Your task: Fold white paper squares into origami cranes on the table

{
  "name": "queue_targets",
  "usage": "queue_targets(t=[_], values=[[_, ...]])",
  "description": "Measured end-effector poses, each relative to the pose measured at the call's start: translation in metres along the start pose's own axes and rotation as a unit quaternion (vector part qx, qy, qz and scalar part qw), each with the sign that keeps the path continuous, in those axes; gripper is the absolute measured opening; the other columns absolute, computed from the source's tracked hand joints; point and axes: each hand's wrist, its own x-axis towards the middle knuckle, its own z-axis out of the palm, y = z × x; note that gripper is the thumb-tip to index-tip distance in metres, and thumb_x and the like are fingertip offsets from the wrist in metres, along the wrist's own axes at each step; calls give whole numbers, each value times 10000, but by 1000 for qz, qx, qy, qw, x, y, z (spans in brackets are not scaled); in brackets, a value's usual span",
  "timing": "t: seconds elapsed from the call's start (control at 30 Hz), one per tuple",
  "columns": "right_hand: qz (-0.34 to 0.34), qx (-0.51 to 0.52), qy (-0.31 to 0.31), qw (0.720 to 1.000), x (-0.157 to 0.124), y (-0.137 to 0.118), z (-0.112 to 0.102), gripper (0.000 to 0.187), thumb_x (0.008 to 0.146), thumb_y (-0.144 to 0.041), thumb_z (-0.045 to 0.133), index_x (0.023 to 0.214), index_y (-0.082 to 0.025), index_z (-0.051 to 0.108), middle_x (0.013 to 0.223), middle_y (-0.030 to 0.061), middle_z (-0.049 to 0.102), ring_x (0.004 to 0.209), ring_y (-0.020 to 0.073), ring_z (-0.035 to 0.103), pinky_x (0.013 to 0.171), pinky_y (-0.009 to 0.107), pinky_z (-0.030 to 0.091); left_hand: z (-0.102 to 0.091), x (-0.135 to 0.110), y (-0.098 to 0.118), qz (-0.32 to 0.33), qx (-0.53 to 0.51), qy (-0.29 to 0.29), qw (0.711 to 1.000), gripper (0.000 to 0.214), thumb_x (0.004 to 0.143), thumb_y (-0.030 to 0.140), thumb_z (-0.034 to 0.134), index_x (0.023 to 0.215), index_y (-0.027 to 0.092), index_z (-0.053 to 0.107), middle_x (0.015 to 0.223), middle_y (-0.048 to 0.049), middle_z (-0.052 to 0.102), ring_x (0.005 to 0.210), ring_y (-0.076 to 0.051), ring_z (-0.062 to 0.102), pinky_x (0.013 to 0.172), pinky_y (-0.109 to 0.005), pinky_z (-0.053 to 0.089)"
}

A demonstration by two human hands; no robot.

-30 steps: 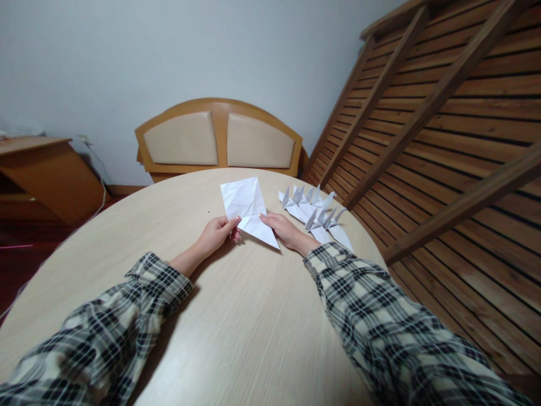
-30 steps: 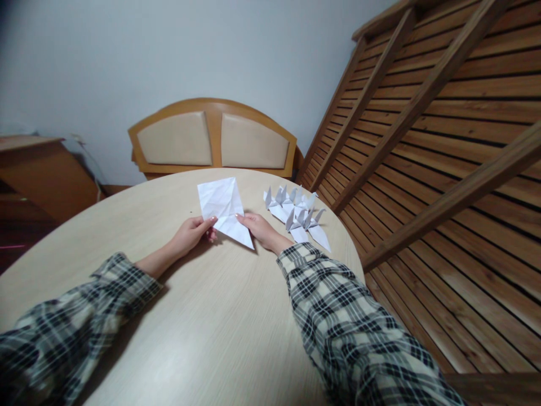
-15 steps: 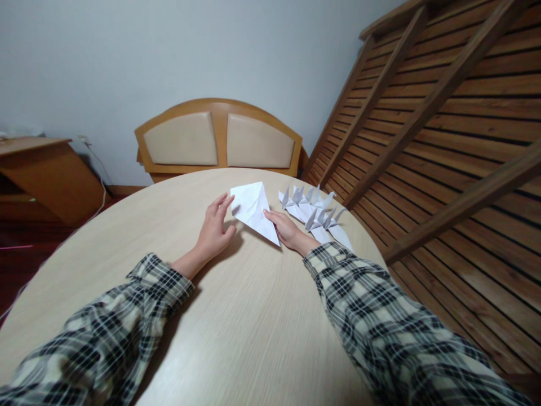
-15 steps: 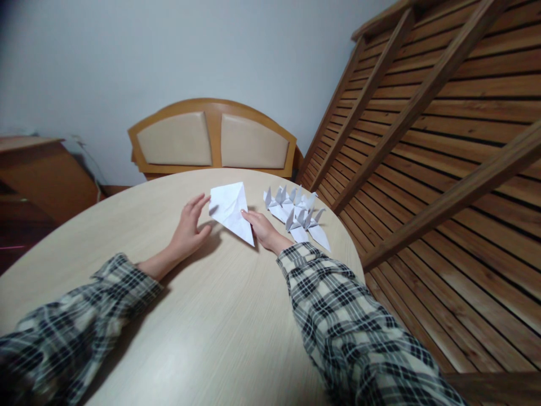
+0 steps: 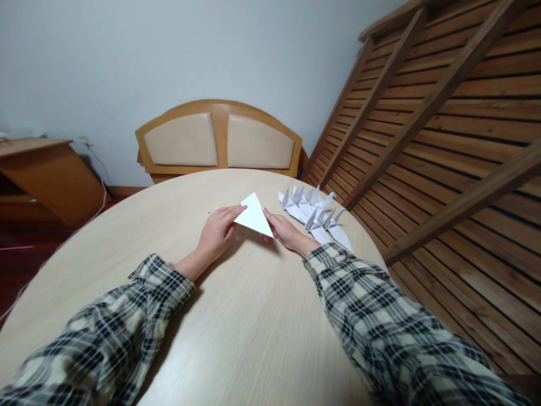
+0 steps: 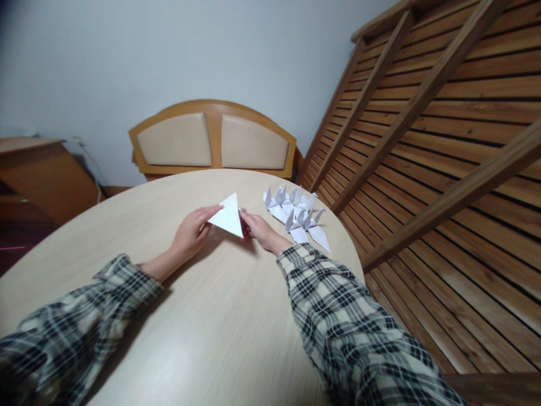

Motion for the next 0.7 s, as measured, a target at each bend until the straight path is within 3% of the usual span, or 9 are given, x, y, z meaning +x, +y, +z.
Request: queue_targets(t=[0.13, 0.3, 0.5, 0.7], values=[[4, -12, -15, 1000, -3, -1, -1, 438, 976, -508, 415, 927, -153, 666, 615, 15, 588, 474, 94, 521, 437, 214, 420, 4, -1, -1, -107, -137, 103, 979, 323, 959, 277, 418, 1198, 194, 618, 1225, -100, 654, 1145, -232, 579, 1020, -427, 437], [-4, -19, -27, 999, -3, 1, -1, 274, 961, -341, 491, 918, -135, 666, 628, -5, 579, 462, 73, 522, 423, 195, 445, 13, 2, -13, -252, -340, 218, 879, 283, 906, 413, 508, 989, 158, 599, 986, -71, 649, 861, -190, 618, 744, -326, 564], [-17, -19, -31, 999, -3, 3, -2, 268, 929, -406, 546, 876, -151, 611, 618, -14, 577, 458, 68, 514, 414, 184, 446, 15, 3, -12, -325, -440, 199, 813, 181, 876, 350, 569, 935, 181, 592, 931, -44, 633, 775, -151, 595, 632, -250, 547], [-41, -40, 0, 998, -3, 5, 0, 403, 807, -533, 680, 876, -223, 431, 540, -52, 545, 419, 99, 511, 365, 199, 440, 12, 4, -2, -361, -481, 143, 786, 139, 857, 293, 596, 930, 175, 597, 879, -44, 626, 730, -148, 578, 578, -229, 517]])
